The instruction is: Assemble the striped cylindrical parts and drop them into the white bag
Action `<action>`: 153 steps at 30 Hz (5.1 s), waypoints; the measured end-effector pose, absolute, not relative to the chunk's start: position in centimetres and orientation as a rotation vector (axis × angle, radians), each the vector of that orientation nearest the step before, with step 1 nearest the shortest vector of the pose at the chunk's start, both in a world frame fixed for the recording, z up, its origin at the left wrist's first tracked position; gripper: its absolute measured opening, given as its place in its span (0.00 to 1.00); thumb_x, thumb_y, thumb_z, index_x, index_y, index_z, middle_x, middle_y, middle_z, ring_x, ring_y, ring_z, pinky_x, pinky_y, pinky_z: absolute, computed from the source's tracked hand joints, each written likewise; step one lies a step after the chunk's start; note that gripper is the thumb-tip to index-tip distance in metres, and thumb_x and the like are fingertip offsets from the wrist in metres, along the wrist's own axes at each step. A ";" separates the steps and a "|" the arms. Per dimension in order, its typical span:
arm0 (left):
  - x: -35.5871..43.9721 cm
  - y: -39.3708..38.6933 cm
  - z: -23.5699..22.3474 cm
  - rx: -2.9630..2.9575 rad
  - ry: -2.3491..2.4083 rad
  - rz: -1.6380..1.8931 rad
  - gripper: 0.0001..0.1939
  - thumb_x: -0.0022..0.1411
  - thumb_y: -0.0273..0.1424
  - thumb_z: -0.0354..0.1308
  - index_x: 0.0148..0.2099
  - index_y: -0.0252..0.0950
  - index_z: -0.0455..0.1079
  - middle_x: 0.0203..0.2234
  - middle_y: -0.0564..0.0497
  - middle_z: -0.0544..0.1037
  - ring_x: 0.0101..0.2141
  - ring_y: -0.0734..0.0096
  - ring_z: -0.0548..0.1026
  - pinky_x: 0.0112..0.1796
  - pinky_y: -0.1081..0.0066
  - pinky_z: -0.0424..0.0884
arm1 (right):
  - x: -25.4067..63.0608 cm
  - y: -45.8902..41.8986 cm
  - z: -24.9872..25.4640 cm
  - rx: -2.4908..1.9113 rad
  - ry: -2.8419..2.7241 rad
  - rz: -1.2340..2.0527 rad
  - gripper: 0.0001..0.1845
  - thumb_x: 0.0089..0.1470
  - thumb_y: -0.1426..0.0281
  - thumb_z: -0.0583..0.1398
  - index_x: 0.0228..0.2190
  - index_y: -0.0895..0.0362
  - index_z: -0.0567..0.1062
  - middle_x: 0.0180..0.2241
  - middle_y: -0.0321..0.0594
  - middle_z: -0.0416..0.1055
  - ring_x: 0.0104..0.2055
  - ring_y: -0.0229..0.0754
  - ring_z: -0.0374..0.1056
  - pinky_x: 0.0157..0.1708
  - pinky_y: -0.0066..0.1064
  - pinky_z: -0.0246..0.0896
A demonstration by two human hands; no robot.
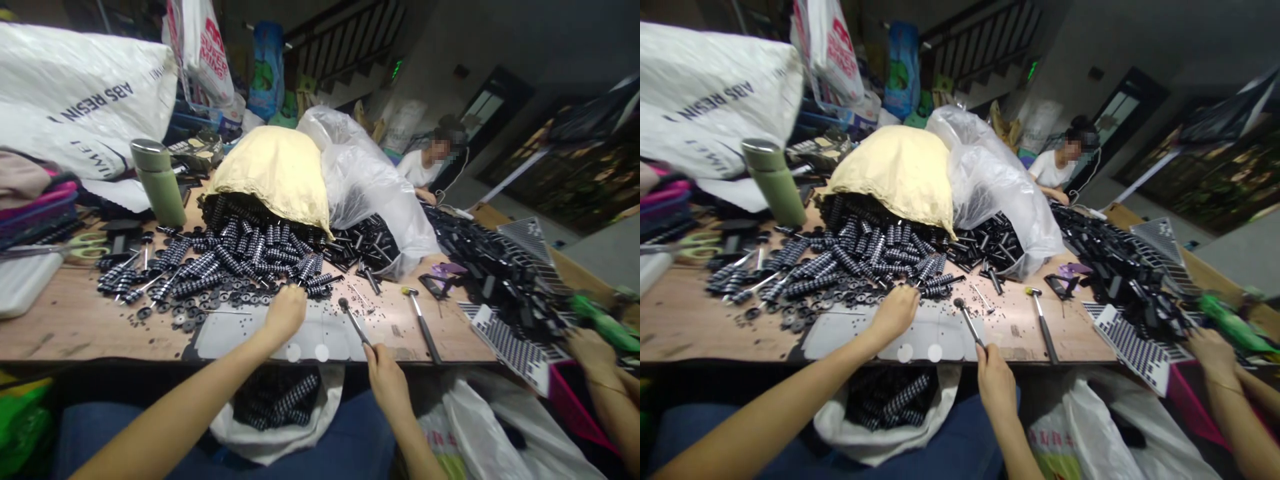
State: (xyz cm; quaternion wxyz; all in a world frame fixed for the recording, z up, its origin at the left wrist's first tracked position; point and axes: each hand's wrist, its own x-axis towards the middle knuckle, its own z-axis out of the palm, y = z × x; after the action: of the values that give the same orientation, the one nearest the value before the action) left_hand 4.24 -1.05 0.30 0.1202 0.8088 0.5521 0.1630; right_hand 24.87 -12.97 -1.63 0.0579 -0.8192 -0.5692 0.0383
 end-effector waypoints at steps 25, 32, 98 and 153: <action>-4.1 -1.9 0.9 2.250 1.347 0.788 0.12 0.56 0.32 0.48 0.28 0.36 0.72 0.24 0.51 0.76 0.28 0.70 0.72 0.32 0.73 0.65 | 25.3 -0.6 -1.3 -1.749 -1.836 0.050 0.08 0.54 0.72 0.51 0.32 0.58 0.71 0.34 0.43 0.70 0.40 0.44 0.62 0.42 0.35 0.57; -7.1 -3.9 -1.3 2.354 1.528 0.537 0.14 0.58 0.32 0.46 0.28 0.36 0.71 0.25 0.49 0.75 0.29 0.68 0.72 0.36 0.70 0.67 | 20.2 -1.2 -3.6 -1.766 -1.903 0.074 0.06 0.52 0.71 0.54 0.28 0.56 0.71 0.31 0.43 0.69 0.39 0.46 0.61 0.41 0.36 0.55; 2.1 -2.4 -4.2 1.822 1.104 1.098 0.18 0.61 0.34 0.44 0.52 0.37 0.61 0.44 0.45 0.71 0.42 0.67 0.70 0.43 0.67 0.67 | 18.0 -3.0 -1.9 -1.706 -1.861 0.163 0.13 0.53 0.73 0.53 0.41 0.57 0.71 0.44 0.42 0.70 0.47 0.40 0.63 0.47 0.32 0.57; 3.5 -2.8 -4.3 1.528 1.077 1.105 0.17 0.59 0.38 0.46 0.48 0.38 0.61 0.24 0.55 0.67 0.23 0.75 0.66 0.28 0.73 0.66 | 22.9 4.0 -0.4 -1.900 -1.518 0.262 0.15 0.46 0.76 0.56 0.39 0.61 0.72 0.39 0.51 0.71 0.45 0.48 0.65 0.45 0.39 0.57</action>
State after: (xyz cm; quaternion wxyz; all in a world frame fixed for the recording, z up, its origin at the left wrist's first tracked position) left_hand 3.49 -2.77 -4.31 0.4661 0.6226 0.4386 0.4502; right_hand 22.88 4.03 -0.41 0.3409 -0.7301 -0.5836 0.1006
